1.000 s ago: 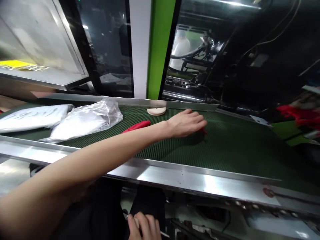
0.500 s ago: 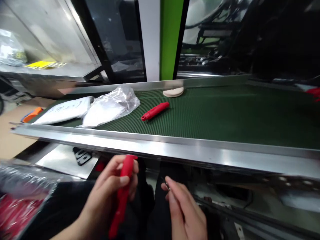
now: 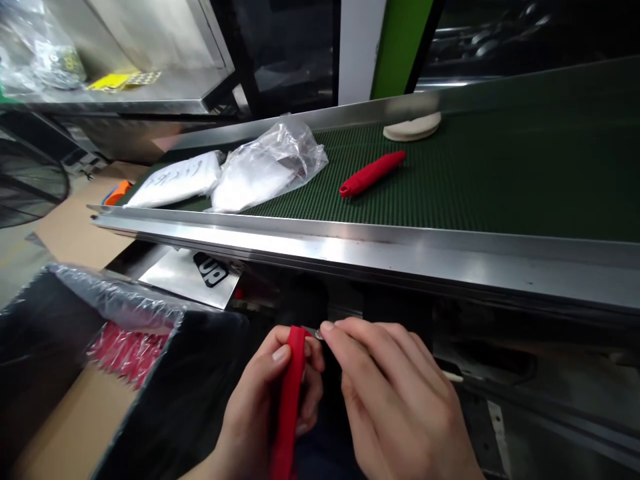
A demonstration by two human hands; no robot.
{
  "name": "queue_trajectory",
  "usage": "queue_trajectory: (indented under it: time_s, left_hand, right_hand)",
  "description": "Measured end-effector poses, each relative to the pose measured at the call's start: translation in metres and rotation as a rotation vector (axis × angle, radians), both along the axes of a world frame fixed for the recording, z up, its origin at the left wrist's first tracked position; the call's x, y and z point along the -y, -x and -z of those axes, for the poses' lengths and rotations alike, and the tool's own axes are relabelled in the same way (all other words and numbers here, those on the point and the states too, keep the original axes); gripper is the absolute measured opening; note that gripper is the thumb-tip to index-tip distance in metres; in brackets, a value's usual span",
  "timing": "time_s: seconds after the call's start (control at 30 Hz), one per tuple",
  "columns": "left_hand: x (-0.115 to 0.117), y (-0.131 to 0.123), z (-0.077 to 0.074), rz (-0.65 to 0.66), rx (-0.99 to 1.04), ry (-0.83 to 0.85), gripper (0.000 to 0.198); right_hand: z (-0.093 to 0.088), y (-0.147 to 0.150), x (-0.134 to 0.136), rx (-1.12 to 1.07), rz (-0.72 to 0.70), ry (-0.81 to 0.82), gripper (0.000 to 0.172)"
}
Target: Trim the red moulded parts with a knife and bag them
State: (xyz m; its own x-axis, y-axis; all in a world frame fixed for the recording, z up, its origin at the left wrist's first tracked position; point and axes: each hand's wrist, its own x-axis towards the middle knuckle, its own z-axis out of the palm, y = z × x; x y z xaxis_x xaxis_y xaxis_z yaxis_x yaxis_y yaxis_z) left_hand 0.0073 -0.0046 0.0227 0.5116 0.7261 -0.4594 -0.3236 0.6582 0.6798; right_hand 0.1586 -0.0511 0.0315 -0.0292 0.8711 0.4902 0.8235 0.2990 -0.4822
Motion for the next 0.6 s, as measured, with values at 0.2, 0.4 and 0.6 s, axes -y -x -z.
queue_trajectory:
  time_s: [0.2, 0.4, 0.6]
  left_hand:
    - [0.0031, 0.0074, 0.001, -0.008, -0.008, 0.006, 0.028]
    - [0.0019, 0.006, 0.0015, -0.02, 0.028, 0.017, 0.025]
    - [0.0015, 0.0052, 0.0043, -0.016, 0.039, 0.022, 0.025]
  right_hand:
    - [-0.0048, 0.007, 0.0017, 0.038, 0.003, 0.028, 0.04]
    - [-0.0023, 0.0087, 0.0026, 0.061, 0.008, 0.043, 0.04]
    - [-0.0011, 0.0115, 0.0021, 0.07, 0.015, 0.016, 0.039]
